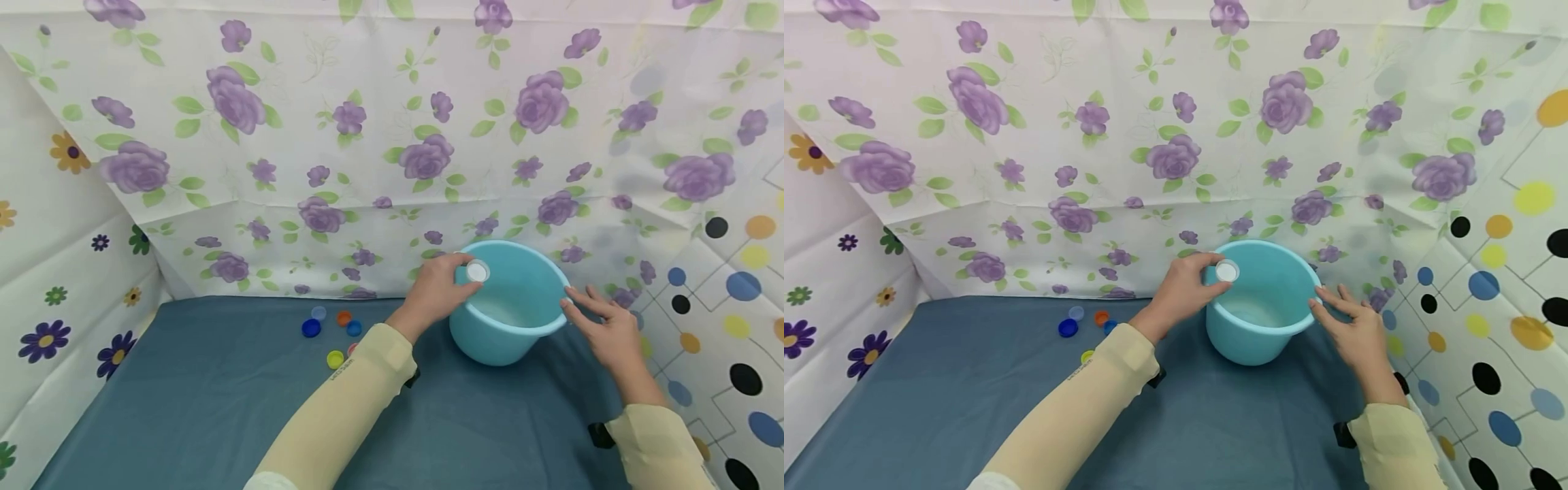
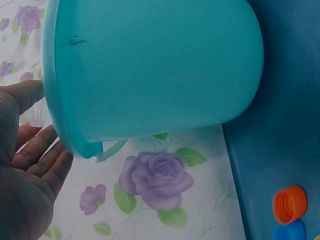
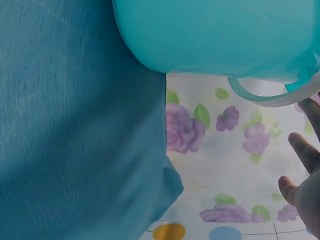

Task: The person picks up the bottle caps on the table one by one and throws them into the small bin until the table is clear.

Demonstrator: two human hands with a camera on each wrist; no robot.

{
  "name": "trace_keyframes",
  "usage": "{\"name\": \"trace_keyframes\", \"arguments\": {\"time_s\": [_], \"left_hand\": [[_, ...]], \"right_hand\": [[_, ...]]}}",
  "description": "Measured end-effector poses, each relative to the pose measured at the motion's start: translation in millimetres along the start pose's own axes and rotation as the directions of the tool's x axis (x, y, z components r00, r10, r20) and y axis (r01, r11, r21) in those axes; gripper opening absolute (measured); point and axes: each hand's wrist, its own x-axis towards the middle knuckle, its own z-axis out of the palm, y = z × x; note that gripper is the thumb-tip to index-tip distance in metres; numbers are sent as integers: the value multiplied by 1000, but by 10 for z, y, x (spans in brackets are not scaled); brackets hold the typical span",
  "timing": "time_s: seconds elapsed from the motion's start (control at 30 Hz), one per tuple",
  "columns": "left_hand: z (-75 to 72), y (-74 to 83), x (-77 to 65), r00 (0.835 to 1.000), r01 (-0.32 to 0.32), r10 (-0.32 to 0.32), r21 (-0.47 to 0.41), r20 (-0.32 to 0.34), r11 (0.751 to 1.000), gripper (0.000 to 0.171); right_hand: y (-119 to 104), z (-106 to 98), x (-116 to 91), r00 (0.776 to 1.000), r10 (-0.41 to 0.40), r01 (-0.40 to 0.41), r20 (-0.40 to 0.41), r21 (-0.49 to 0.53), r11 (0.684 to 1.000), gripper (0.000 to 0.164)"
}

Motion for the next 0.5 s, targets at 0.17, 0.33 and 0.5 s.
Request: {"name": "trace_keyframes", "arguments": {"time_s": [0.17,0.33,0.5], "left_hand": [[9,12,8,998,-53,53,23,34,998,46],[31,3,20,996,-81,80,6,39,997,43],[42,-13,40,994,-82,80,24,69,996,42]], "right_hand": [[-30,52,28,1000,10,-10,25,7,1000,48],[-48,87,37,999,14,-14,50,11,1000,48],[-61,96,27,999,20,-21,36,30,999,48]]}}
